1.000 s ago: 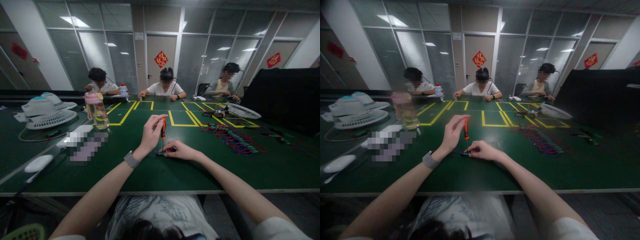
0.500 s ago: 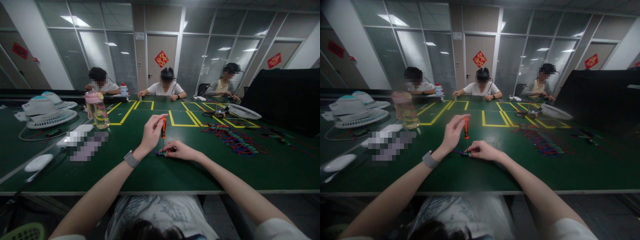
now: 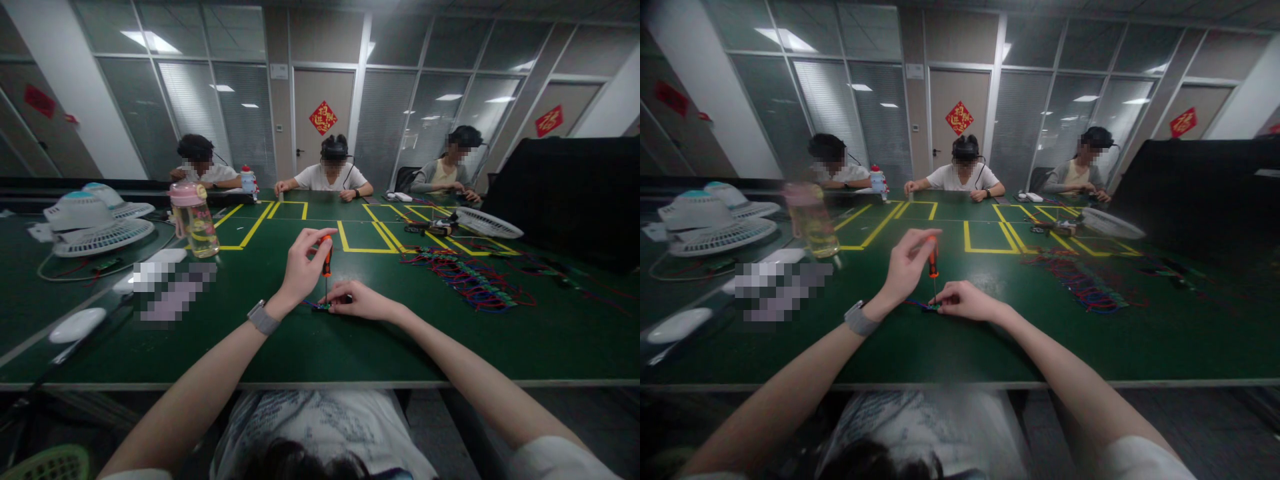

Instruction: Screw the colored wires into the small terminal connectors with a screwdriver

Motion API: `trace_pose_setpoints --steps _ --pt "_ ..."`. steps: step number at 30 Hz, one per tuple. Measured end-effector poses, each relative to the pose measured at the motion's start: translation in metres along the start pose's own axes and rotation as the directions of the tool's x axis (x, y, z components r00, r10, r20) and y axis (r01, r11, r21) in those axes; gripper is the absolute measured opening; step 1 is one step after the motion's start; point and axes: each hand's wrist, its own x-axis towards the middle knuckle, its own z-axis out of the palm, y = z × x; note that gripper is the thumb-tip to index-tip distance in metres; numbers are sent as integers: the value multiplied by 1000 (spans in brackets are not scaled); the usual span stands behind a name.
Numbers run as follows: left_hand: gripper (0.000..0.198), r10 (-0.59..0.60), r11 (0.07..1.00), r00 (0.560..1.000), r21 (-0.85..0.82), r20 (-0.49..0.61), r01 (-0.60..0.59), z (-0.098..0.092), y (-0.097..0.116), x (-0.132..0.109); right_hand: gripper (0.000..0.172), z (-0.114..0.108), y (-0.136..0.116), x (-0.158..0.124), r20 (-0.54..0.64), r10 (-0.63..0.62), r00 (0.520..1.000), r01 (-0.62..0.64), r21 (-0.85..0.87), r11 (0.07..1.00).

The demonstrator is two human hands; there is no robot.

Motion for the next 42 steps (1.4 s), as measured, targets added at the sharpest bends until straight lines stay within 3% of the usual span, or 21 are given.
trace_pose_setpoints --steps 33,42 --pt "20 -29 999 1000 -15 6 29 0 4 1 28 0 -3 0 4 4 1000 -4 -6 1000" --pt "29 -36 997 998 -68 59 40 0 2 0 29 -1 -4 0 4 9 1000 -9 -3 1000"
